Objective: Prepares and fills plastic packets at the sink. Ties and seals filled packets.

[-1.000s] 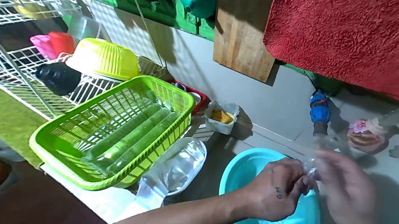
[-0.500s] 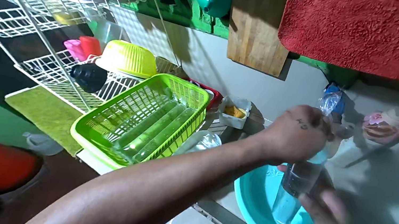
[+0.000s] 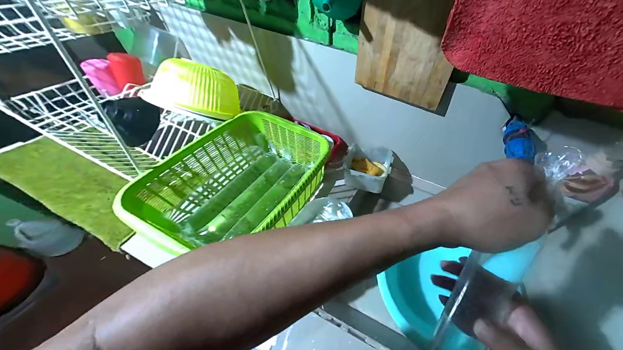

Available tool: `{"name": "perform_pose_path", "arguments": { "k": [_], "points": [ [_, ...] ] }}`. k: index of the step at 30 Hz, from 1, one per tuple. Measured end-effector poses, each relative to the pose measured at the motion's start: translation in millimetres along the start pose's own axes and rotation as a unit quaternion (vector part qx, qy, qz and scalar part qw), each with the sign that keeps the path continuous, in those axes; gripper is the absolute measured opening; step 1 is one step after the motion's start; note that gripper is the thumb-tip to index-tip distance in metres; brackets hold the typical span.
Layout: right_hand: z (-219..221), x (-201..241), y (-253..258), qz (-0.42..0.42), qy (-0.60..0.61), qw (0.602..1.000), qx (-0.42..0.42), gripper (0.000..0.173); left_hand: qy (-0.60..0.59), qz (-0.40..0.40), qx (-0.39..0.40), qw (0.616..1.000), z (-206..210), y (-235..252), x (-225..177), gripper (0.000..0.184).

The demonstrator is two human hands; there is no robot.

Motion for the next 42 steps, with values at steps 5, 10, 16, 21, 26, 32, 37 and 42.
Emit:
{"name": "perform_pose_path", "arguments": {
  "k": [5,10,16,21,26,32,37,42],
  "points": [
    [18.2,-6.3,-15.1,0.011,-0.027,0.989,-0.142,0.062,0.010,0.016,0.031,0.999,-0.7,-9.9,-3.6,0.024],
    [35.9,-15.4,-33.1,-0.001,-0.021,0.995,-0.098,0.061,-0.009,0.032,0.036,0.999,-6.1,-23.0,1.8,0.023],
    [56.3,-24.7,-53.4,0.012,0.047,0.996,-0.079,0.066,-0.035,0.041,0.050,0.997,-11.9,-37.4,6.8,0.023],
    [65.6,-26.7,-66.1,0.011,0.007,0.991,-0.130,0.071,-0.030,0.041,0.065,0.997,-17.6,-47.0,7.3,0.027],
    [80.0,-26.3,-74.2,0.000,-0.057,0.968,-0.244,0.073,-0.041,0.055,0.074,0.995,-22.1,-54.5,6.0,0.030],
    [92.8,-23.2,-77.9,-0.024,-0.095,0.956,-0.276,0.073,-0.062,0.079,0.086,0.991,-25.3,-61.0,3.5,0.031],
    [92.4,-32.6,-83.2,-0.009,0.025,0.978,-0.208,0.070,-0.051,0.072,0.081,0.993,-28.1,-62.2,6.6,0.032],
    [84.6,-36.1,-86.2,0.000,-0.049,0.955,-0.293,0.069,-0.035,0.067,0.082,0.994,-30.1,-61.3,14.8,0.032]
  ]
}}
Point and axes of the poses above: each hand's wrist, its own y-axis towards the middle knuckle, its own z-axis out of the palm, x = y × z, the point moved 6 cm from there along y, towards the middle knuckle, and after that the axes turned 13 degrees about -x, right-handed, at the moved point
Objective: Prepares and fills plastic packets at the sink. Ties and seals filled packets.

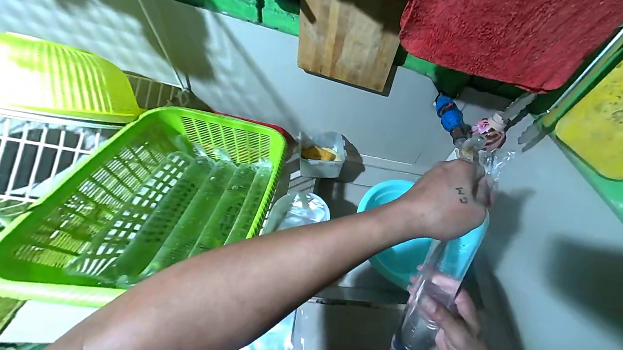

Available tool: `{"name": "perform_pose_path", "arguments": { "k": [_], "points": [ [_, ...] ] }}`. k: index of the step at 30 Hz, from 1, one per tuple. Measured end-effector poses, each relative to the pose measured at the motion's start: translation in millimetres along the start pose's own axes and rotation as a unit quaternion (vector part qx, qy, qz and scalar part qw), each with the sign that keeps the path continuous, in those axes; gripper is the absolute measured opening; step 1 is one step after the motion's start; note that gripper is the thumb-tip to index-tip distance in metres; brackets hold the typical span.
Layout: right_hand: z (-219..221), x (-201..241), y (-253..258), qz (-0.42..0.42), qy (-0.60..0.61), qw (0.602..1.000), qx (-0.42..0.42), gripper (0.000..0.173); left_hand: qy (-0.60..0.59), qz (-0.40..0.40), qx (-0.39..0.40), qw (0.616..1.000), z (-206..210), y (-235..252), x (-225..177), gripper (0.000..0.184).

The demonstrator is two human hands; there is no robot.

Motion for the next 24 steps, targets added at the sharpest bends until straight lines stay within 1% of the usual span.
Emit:
{"name": "perform_pose_path", "arguments": {
  "k": [1,2,3,4,5,6,7,9,10,11,13,14,16,17,18,19,20,21,22,23,24],
  "points": [
    [-0.8,-1.6,-0.5,0.008,0.027,0.999,0.047,0.071,0.000,0.003,-0.003,1.000,-1.2,-0.4,0.9,0.032],
    [0.2,-2.9,-2.0,0.011,0.035,0.996,0.075,0.074,0.002,0.007,0.000,1.000,-1.8,-1.6,1.2,0.032],
    [1.7,-3.7,-3.3,0.012,0.022,0.997,0.070,0.077,0.005,0.011,0.004,1.000,-1.8,-3.1,0.9,0.032],
    [3.5,-4.3,-3.9,0.012,-0.003,0.999,0.043,0.079,0.008,0.010,0.009,1.000,-0.8,-4.2,0.5,0.032],
    [5.5,-5.2,-4.4,0.013,-0.030,0.999,0.020,0.080,0.008,0.009,0.011,1.000,0.7,-4.7,0.7,0.032],
    [6.1,-7.3,-4.2,0.017,-0.038,0.999,0.016,0.078,0.008,0.008,0.011,1.000,1.9,-5.0,1.4,0.032],
    [5.2,-9.7,-3.4,0.023,-0.020,0.999,0.045,0.075,0.008,0.008,0.008,1.000,1.5,-4.7,2.0,0.032],
    [4.5,-12.4,-4.0,0.035,0.047,0.987,0.149,0.072,0.002,0.013,0.004,1.000,-0.7,-4.9,2.8,0.033],
    [5.0,-12.8,-5.3,0.032,0.050,0.985,0.163,0.072,0.000,0.016,0.007,1.000,-1.3,-5.7,2.7,0.032],
    [5.3,-13.7,-5.9,0.025,0.030,0.989,0.144,0.073,-0.001,0.017,0.009,1.000,-1.3,-6.3,2.6,0.032],
    [5.8,-18.0,-6.5,0.018,-0.014,0.997,0.075,0.075,0.002,0.019,0.013,1.000,0.9,-7.6,3.9,0.031],
    [3.8,-20.9,-6.3,0.020,-0.012,0.997,0.071,0.075,0.006,0.022,0.012,1.000,1.5,-7.5,4.2,0.031],
    [0.0,-25.1,-5.1,0.023,0.045,0.988,0.144,0.072,0.005,0.030,0.009,0.999,1.6,-6.7,4.6,0.032],
    [0.8,-25.5,-6.2,0.019,0.055,0.984,0.165,0.071,0.002,0.035,0.012,0.999,2.0,-7.2,4.9,0.033],
    [1.9,-24.9,-8.2,0.011,0.035,0.990,0.139,0.070,-0.002,0.038,0.015,0.999,3.0,-7.9,5.2,0.033],
    [4.2,-23.1,-10.6,-0.006,-0.022,0.997,0.080,0.070,-0.005,0.040,0.021,0.999,4.6,-8.7,5.5,0.033],
    [7.6,-20.8,-12.9,-0.026,-0.107,0.994,0.001,0.073,-0.006,0.040,0.027,0.999,6.1,-9.5,6.1,0.032],
    [10.2,-20.9,-14.5,-0.036,-0.188,0.978,-0.079,0.079,-0.005,0.039,0.030,0.999,7.5,-10.6,7.4,0.032],
    [10.8,-24.2,-15.0,-0.038,-0.252,0.958,-0.135,0.087,-0.005,0.040,0.028,0.999,8.8,-12.2,9.0,0.032],
    [8.7,-30.4,-13.1,-0.037,-0.295,0.941,-0.159,0.095,-0.007,0.047,0.019,0.999,10.4,-14.9,10.6,0.031],
    [5.4,-37.0,-10.0,-0.032,-0.321,0.934,-0.156,0.099,-0.009,0.058,0.004,0.998,12.3,-18.8,12.1,0.031]
  ]
}}
Point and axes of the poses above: each hand's wrist, its own y-axis towards the middle knuckle, its own z-axis out of the palm, x = y × z, the point moved 6 cm from there along y, towards the middle knuckle, and after that the axes turned 13 degrees about -x, right-handed, at the moved point
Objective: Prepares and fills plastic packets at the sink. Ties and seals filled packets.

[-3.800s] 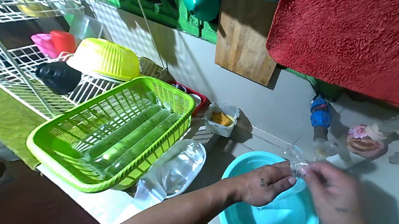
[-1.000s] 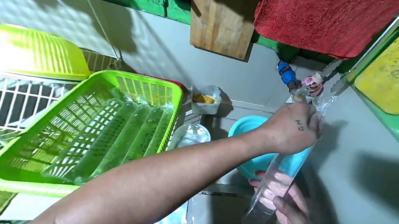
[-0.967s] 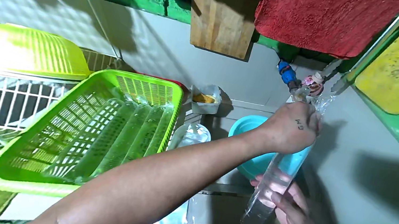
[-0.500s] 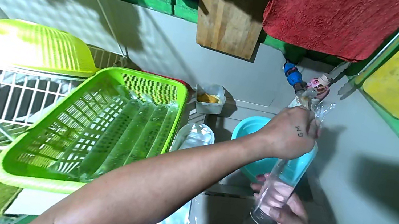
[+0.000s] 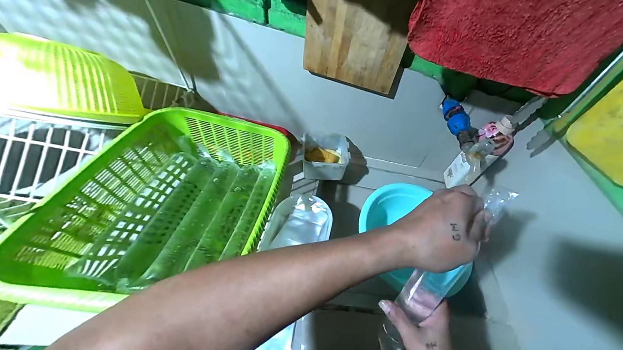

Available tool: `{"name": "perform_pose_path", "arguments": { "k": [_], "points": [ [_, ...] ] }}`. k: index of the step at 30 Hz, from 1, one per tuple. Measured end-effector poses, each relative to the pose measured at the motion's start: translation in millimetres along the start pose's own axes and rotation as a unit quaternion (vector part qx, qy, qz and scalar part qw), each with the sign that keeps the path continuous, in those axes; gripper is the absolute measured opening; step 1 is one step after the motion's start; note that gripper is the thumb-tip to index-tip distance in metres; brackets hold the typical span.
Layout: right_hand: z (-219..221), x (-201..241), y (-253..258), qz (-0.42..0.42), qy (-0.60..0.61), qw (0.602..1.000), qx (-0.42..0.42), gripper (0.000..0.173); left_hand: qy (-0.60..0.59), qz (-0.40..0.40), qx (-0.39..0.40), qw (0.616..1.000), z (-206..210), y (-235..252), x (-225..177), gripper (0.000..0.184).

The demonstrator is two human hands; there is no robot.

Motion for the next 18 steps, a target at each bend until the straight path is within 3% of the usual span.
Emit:
{"name": "perform_pose_path", "arguments": {
  "k": [2,4,7,9,13,16,18],
  "points": [
    [-1.4,-6.2,3.1,-0.015,-0.035,0.997,0.062,0.099,0.005,0.012,0.002,1.000,5.7,-9.1,5.1,0.028],
    [-17.9,7.2,7.2,-0.080,-0.029,0.993,0.087,0.084,0.010,0.020,0.007,1.000,8.6,-14.7,9.5,0.027],
    [-66.9,65.2,16.0,-0.281,0.034,0.957,-0.060,0.034,0.014,0.017,0.024,0.999,8.4,-14.5,11.3,0.028],
    [-89.5,108.1,17.6,-0.404,0.017,0.906,-0.122,0.022,0.013,0.017,0.041,0.999,12.3,-12.4,12.3,0.027],
    [-82.9,155.6,21.2,-0.530,-0.128,0.837,-0.044,0.035,0.021,0.035,0.069,0.997,20.0,-9.8,6.3,0.009],
    [-77.6,161.5,38.4,-0.521,-0.214,0.826,0.016,0.048,0.027,0.036,0.096,0.994,22.2,-9.4,2.9,0.012],
    [-82.8,161.9,47.6,-0.483,-0.249,0.839,0.020,0.045,0.034,0.034,0.120,0.992,25.0,-9.2,4.8,0.020]
  ]
}}
Point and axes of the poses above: each hand's wrist, its own y-axis towards the middle knuckle, its own z-axis out of the palm, x = y × z, the point moved 6 cm from there along y, towards the middle knuckle, and after that the axes turned 13 degrees about -x, right-handed, at the moved point
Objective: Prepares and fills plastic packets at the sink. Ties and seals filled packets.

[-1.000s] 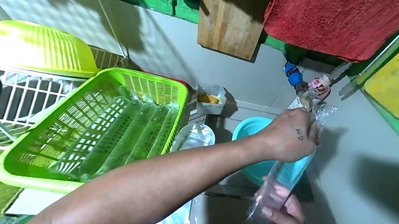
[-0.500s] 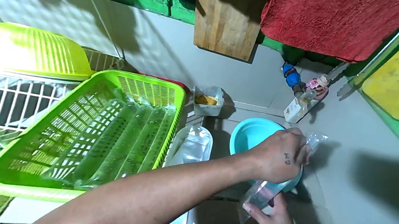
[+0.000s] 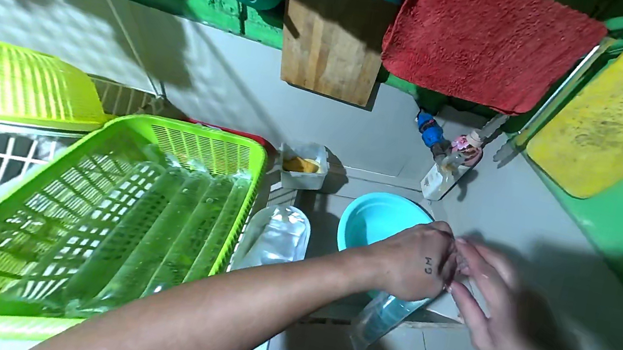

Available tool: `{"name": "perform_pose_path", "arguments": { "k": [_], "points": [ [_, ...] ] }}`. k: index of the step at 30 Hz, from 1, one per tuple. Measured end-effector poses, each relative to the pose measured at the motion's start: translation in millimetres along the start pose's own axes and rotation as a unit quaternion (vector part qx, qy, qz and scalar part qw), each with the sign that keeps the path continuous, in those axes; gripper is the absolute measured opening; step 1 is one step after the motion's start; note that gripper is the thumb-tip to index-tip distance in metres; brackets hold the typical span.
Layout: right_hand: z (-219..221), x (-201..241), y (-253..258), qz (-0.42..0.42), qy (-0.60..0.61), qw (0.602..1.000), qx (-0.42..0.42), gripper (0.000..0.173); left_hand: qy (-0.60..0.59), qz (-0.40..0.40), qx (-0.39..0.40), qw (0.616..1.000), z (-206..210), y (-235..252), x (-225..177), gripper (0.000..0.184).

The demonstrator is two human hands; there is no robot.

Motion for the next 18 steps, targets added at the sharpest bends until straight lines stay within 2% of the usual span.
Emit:
{"name": "perform_pose_path", "arguments": {
  "k": [3,6,9,11,15,18],
  "points": [
    [-8.5,-8.4,2.4,0.025,-0.024,0.999,0.033,0.041,0.009,0.032,0.042,0.999,3.7,0.6,-1.8,0.026],
    [-13.3,-17.3,-3.3,0.044,0.050,0.997,0.031,0.040,0.009,0.070,0.080,0.994,0.6,0.7,-5.4,0.030],
    [-14.5,-22.4,-9.5,0.087,0.080,0.992,0.052,0.037,0.031,0.071,0.127,0.989,-5.2,1.4,-10.5,0.020],
    [-14.4,-26.8,-12.5,0.088,0.067,0.993,0.043,0.028,0.050,0.069,0.135,0.987,-5.5,4.6,-14.6,0.018],
    [-11.7,-34.9,-18.7,0.073,0.012,0.997,0.033,0.033,0.096,0.086,0.123,0.984,-0.2,13.6,-19.7,0.015],
    [-15.8,-36.3,-27.7,0.104,0.066,0.992,0.028,0.035,0.134,0.083,0.127,0.979,1.1,19.0,-24.3,0.015]
  ]
}}
Point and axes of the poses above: each hand's wrist, its own y-axis towards the middle knuckle, its own z-axis out of the palm, x = y × z, the point moved 6 cm from there along y, towards the middle knuckle, and after that the axes turned 13 degrees about -x, right-handed, at the moved point
